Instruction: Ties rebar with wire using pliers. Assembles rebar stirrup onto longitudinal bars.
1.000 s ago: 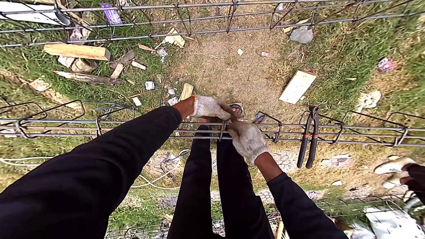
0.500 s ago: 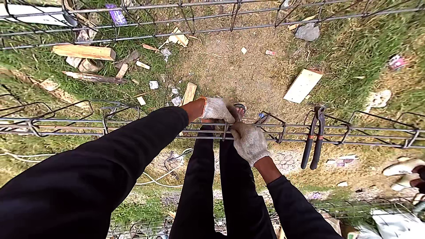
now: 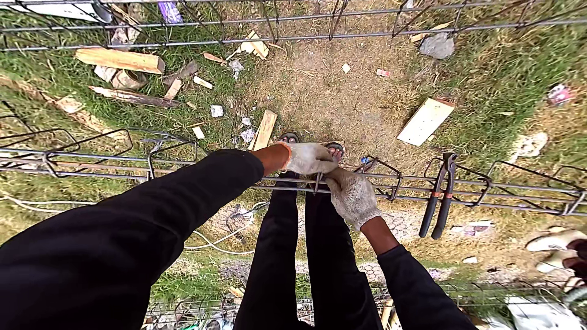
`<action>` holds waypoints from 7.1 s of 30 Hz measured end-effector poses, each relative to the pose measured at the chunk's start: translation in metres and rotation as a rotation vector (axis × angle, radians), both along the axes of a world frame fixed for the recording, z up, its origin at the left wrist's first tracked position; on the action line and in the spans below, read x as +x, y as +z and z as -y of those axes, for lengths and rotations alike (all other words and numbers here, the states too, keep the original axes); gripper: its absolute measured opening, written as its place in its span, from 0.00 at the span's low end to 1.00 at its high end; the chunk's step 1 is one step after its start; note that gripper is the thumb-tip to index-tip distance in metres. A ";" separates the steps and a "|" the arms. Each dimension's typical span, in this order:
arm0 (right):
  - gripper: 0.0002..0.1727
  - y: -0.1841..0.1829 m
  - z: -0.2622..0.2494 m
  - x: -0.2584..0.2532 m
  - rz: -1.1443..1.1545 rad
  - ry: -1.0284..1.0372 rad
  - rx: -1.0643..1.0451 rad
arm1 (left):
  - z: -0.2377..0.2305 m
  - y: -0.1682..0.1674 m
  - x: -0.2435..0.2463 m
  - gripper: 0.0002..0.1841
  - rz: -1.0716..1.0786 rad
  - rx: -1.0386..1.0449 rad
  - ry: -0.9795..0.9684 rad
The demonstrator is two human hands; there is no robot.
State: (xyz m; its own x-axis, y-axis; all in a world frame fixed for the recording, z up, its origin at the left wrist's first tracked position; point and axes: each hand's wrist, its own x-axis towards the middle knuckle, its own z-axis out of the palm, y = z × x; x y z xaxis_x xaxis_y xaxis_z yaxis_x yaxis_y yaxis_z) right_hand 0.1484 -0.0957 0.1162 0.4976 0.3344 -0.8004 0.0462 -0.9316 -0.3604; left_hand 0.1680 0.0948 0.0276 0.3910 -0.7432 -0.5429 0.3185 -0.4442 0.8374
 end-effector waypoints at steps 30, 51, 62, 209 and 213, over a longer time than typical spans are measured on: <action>0.13 -0.002 -0.005 0.015 -0.105 0.011 -0.052 | -0.032 0.034 -0.037 0.25 -0.196 0.322 0.344; 0.13 -0.001 -0.005 0.020 -0.096 -0.004 -0.049 | -0.010 0.049 -0.037 0.26 0.100 0.426 0.154; 0.14 0.000 -0.004 0.023 -0.097 0.020 -0.004 | 0.003 0.058 -0.065 0.06 0.838 0.572 -0.090; 0.15 -0.016 -0.048 0.092 -0.087 0.754 0.232 | -0.002 0.054 -0.050 0.18 0.089 0.554 0.988; 0.15 -0.019 -0.064 0.095 -0.178 0.690 0.034 | 0.004 0.060 -0.073 0.18 0.129 0.584 0.552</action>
State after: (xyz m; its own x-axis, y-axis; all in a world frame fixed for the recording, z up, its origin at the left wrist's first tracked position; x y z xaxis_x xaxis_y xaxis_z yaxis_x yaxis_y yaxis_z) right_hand 0.2432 -0.0317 0.0975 0.0261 0.5520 -0.8334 0.5591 -0.6992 -0.4456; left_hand 0.0945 0.0904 0.0876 0.7039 -0.0359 -0.7094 0.5363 -0.6281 0.5638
